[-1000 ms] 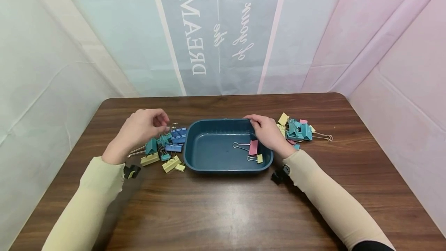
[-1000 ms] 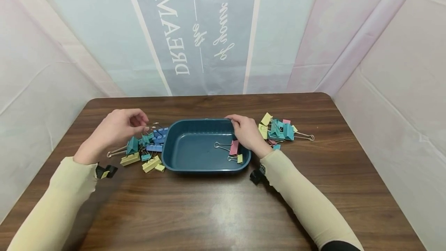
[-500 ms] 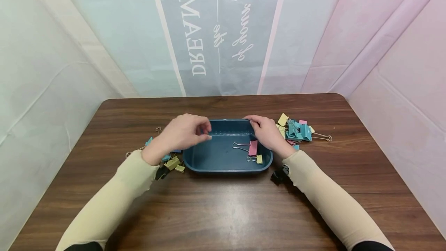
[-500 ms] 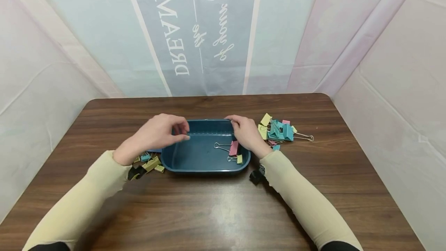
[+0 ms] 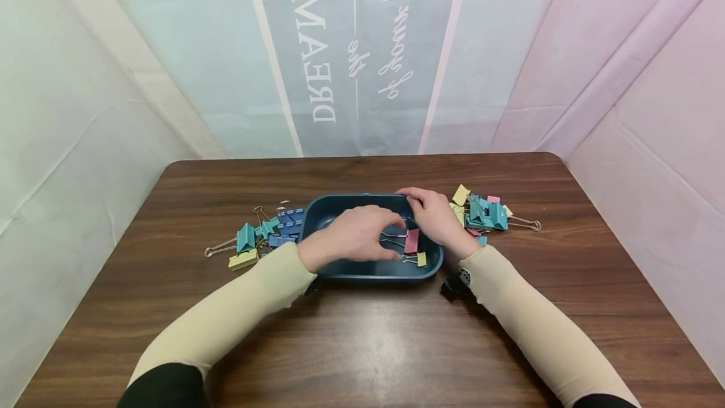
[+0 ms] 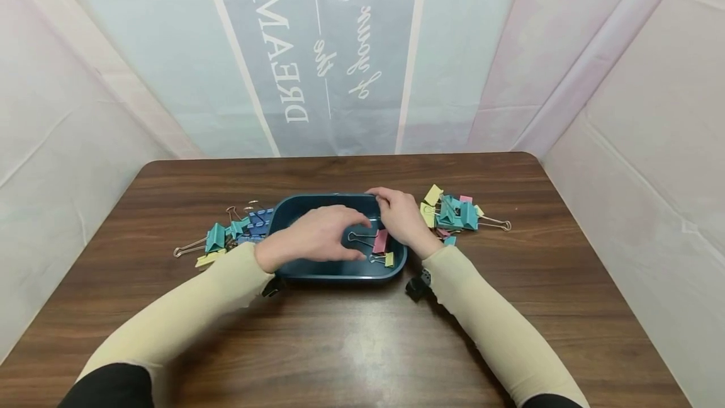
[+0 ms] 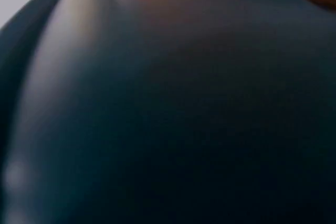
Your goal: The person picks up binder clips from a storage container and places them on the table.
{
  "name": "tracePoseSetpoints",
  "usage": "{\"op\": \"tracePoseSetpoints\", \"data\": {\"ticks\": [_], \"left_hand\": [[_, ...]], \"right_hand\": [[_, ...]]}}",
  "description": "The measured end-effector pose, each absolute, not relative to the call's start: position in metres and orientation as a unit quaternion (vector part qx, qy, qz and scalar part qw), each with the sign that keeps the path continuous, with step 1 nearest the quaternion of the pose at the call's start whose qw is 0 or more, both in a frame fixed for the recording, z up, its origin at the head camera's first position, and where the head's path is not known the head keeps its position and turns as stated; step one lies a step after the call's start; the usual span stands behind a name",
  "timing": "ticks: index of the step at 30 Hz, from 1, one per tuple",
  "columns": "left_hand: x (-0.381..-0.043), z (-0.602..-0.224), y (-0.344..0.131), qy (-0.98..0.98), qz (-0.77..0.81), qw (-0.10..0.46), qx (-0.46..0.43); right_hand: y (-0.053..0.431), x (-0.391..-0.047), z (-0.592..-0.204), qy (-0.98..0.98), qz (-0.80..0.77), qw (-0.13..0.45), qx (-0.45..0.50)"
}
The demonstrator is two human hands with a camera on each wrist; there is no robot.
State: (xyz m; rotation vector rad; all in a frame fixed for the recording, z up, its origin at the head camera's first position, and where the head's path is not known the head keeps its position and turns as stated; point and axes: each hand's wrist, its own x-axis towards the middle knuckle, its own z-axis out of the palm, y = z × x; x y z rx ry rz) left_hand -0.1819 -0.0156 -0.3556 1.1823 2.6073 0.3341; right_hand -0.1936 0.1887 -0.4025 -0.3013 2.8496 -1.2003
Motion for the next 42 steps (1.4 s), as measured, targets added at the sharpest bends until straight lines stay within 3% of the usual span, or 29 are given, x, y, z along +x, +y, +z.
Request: {"op": "tracePoseSetpoints", "data": {"ticks": [12, 31, 42], "left_hand": [[-0.182, -0.379, 0.009, 0.879, 0.099, 0.194, 0.423], [-0.179, -0.384, 0.011, 0.886, 0.069, 0.114, 0.444], [-0.180, -0.378, 0.006, 0.885, 0.108, 0.111, 0.438]], "right_hand": [[0.189, -0.195, -0.404, 0.918, -0.383, 0.012, -0.105], [0.189, -0.195, -0.403, 0.916, -0.389, 0.009, -0.102], [0.188, -0.194, -0.401, 0.915, -0.391, 0.009, -0.100]]}}
